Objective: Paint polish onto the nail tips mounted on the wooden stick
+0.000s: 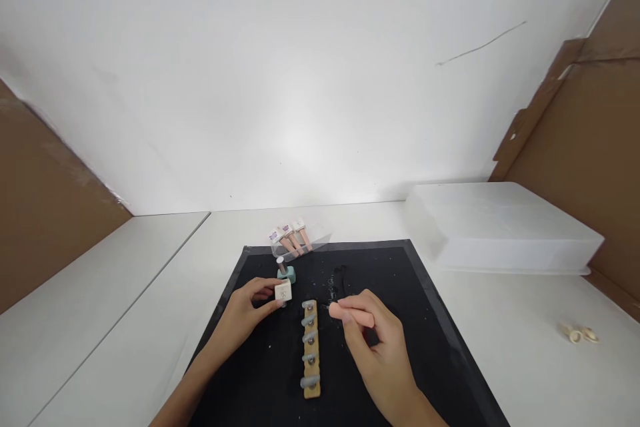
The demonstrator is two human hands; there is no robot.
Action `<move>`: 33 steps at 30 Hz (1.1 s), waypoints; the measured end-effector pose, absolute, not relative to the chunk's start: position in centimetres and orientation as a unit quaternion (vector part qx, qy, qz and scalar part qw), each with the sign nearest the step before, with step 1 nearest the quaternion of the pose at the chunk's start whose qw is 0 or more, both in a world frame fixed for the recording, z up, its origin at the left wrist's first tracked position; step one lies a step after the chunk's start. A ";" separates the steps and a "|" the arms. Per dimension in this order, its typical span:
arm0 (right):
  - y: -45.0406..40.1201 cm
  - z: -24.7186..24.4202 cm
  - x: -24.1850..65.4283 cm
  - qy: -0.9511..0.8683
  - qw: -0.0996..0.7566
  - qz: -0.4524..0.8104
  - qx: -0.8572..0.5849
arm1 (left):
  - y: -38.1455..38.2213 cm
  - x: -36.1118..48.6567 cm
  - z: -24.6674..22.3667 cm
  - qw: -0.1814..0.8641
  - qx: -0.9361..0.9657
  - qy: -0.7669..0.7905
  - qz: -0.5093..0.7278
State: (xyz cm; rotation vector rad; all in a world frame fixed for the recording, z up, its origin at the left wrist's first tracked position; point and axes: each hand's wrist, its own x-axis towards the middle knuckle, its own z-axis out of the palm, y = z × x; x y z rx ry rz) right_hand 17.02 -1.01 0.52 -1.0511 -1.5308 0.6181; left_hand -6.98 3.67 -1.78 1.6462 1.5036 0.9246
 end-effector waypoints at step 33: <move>-0.6 -1.0 16.0 -0.831 0.421 0.223 -0.289 | 3.2 -6.6 -0.7 0.583 0.466 0.520 0.415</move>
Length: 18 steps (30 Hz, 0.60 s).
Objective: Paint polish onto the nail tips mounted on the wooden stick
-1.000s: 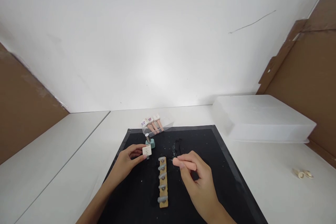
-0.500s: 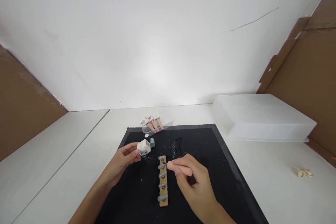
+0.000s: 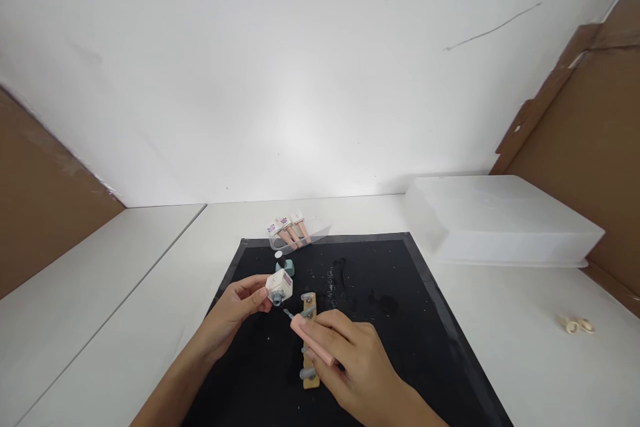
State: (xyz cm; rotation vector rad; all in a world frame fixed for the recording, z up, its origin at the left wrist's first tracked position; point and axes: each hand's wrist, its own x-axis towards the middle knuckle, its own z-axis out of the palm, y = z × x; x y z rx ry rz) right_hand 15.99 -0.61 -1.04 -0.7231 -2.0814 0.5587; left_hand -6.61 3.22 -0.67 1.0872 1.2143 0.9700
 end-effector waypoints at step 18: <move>-0.4 -1.3 15.6 -0.797 0.484 0.229 -0.280 | 3.2 -6.4 -0.9 0.593 0.494 0.507 0.384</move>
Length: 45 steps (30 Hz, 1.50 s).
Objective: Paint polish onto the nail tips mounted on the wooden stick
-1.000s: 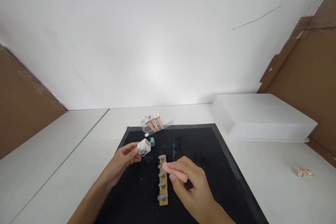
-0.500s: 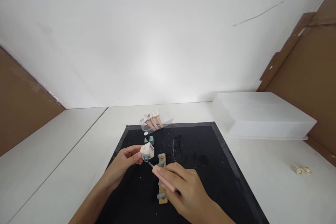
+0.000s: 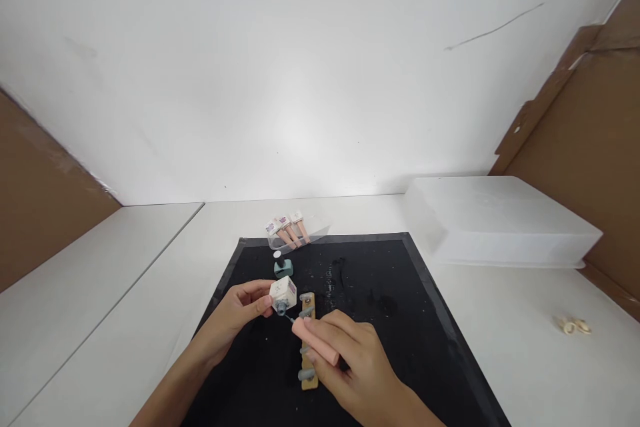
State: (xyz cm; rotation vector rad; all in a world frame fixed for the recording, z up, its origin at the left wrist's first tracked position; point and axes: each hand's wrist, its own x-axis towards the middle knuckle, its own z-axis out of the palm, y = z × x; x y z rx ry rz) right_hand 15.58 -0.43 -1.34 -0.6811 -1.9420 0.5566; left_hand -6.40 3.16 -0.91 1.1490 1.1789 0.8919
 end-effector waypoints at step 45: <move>-0.6 -0.6 15.7 -0.800 0.451 0.288 -0.274 | 3.1 -6.3 -0.9 0.544 0.532 0.534 0.368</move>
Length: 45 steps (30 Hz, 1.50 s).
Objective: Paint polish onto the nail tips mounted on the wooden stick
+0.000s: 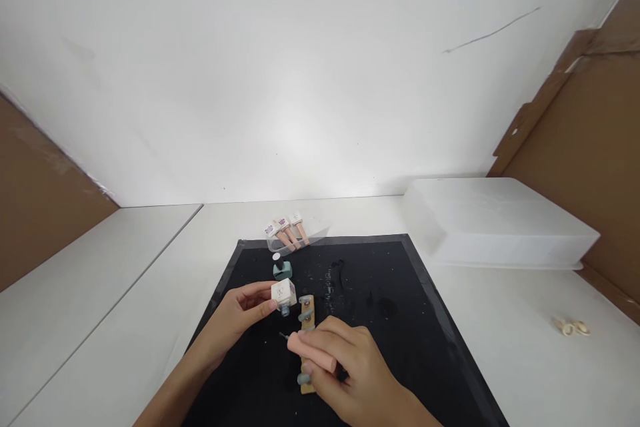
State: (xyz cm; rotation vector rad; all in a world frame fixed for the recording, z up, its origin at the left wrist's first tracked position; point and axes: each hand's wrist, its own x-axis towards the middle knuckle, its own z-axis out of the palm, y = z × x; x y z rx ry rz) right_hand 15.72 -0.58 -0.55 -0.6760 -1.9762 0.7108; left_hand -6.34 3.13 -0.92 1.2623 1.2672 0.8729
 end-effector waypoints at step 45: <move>2.2 -4.1 16.7 -0.635 0.412 0.477 -0.447 | 2.9 -5.6 -2.0 0.309 0.670 0.648 0.193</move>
